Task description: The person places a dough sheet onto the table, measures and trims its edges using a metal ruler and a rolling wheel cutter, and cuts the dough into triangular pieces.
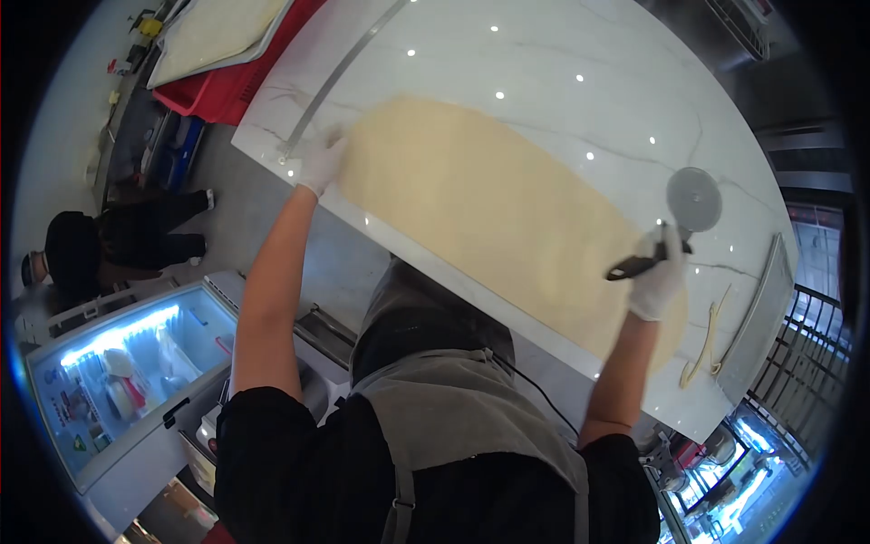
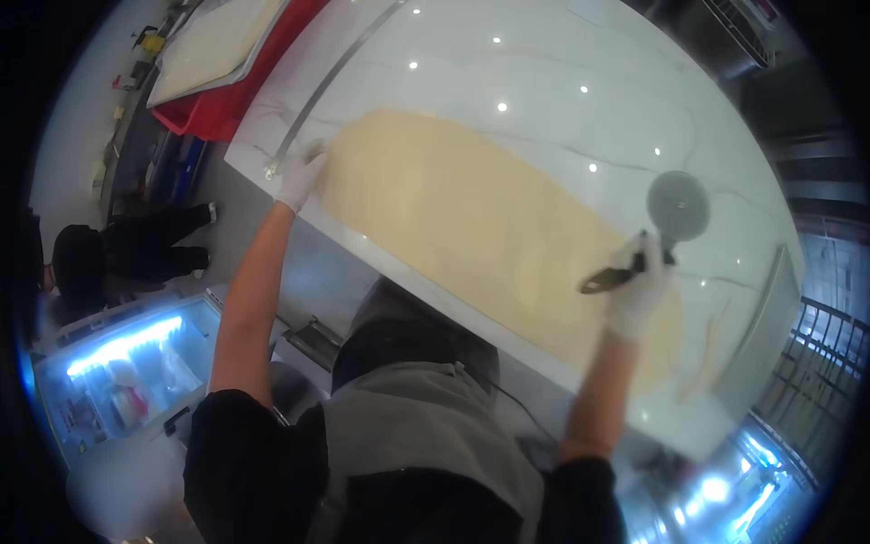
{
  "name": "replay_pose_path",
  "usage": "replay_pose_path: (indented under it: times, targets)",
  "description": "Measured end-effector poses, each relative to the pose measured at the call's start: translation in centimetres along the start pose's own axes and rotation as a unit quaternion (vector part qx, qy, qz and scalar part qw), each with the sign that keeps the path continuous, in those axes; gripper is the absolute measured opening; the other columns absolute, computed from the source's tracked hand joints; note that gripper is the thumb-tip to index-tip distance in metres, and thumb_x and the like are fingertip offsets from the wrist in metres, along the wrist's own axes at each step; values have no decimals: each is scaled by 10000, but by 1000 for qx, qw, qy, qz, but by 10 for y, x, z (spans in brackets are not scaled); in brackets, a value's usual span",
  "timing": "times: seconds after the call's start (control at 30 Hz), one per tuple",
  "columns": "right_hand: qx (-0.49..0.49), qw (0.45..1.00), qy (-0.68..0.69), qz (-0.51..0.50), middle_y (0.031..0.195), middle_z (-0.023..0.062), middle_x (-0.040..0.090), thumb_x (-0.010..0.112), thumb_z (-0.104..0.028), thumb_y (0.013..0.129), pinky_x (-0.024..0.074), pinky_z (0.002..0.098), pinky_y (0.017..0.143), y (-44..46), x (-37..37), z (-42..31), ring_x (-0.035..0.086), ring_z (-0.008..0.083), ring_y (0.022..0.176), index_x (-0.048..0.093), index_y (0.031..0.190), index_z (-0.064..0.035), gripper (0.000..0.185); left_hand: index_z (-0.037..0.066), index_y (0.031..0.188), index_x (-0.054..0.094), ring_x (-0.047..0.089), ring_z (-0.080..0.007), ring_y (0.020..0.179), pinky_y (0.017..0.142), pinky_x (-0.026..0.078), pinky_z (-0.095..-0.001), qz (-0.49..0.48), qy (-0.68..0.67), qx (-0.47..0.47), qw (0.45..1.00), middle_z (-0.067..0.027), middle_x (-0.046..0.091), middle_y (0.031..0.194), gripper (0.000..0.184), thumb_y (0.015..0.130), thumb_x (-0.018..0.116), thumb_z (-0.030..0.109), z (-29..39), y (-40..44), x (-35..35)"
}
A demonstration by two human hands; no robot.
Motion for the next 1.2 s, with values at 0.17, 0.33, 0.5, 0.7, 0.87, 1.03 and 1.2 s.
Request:
replay_pose_path:
  times: [0.17, 0.33, 0.5, 0.7, 0.87, 1.03, 1.2]
  targets:
    - [-21, 976, 217, -18, 729, 23, 456, 503, -128, 1015, 400, 303, 578, -79, 136, 53, 476, 137, 626, 484, 818, -62, 209, -4, 1350, 583, 659, -162, 1026, 843, 541, -291, -139, -111, -106, 978, -136, 654, 1258, 452, 963, 640, 222, 2, 27, -1]
    - [136, 975, 121, -125, 666, 7, 413, 498, -128, 1008, 401, 309, 503, -120, 272, 124, 448, 129, 517, 461, 816, -101, 197, 5, 1221, 664, 681, -151, 895, 763, 537, -288, -266, -54, -24, 962, -91, 717, 1053, 375, 947, 654, 261, 6, 50, 23]
    - [173, 984, 17, -33, 643, 27, 453, 512, -87, 914, 395, 338, 417, -118, 366, 214, 450, 160, 450, 451, 820, -74, 112, 25, 1021, 712, 700, -246, 816, 739, 526, -367, -314, 122, 93, 937, -123, 719, 861, 382, 895, 672, 383, 55, 70, 25]
    - [176, 981, -23, 77, 660, 52, 459, 502, -38, 893, 403, 362, 423, -83, 410, 245, 447, 174, 463, 452, 855, -51, 64, 48, 952, 690, 684, -356, 857, 760, 516, -445, -338, 152, 163, 914, -175, 706, 878, 414, 843, 662, 446, 56, 90, 39]
    - [150, 977, -37, 146, 661, 55, 448, 496, -23, 880, 397, 364, 420, -72, 386, 235, 438, 177, 467, 452, 859, -40, 51, 76, 926, 692, 682, -369, 874, 763, 521, -462, -369, 155, 176, 899, -159, 713, 882, 386, 829, 642, 447, 51, 90, 42]
    - [130, 976, -24, 172, 663, 56, 449, 498, -17, 877, 399, 365, 427, -80, 370, 224, 444, 183, 473, 456, 857, -37, 50, 27, 993, 710, 705, -318, 782, 728, 528, -418, -384, 127, 197, 893, -161, 708, 811, 405, 845, 683, 404, 51, 93, 46]
    - [149, 978, -29, 140, 666, 57, 458, 494, -20, 880, 405, 367, 439, -82, 383, 231, 447, 183, 482, 464, 839, -38, 54, 35, 999, 722, 713, -247, 712, 698, 535, -379, -411, 127, 163, 888, -123, 713, 766, 364, 853, 694, 367, 47, 93, 48]
Point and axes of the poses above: each hand's wrist, its own y-axis towards the middle knuckle, its own x-axis out of the palm, z = x × y, the point moved 9 cm from there along y, towards the middle knuckle
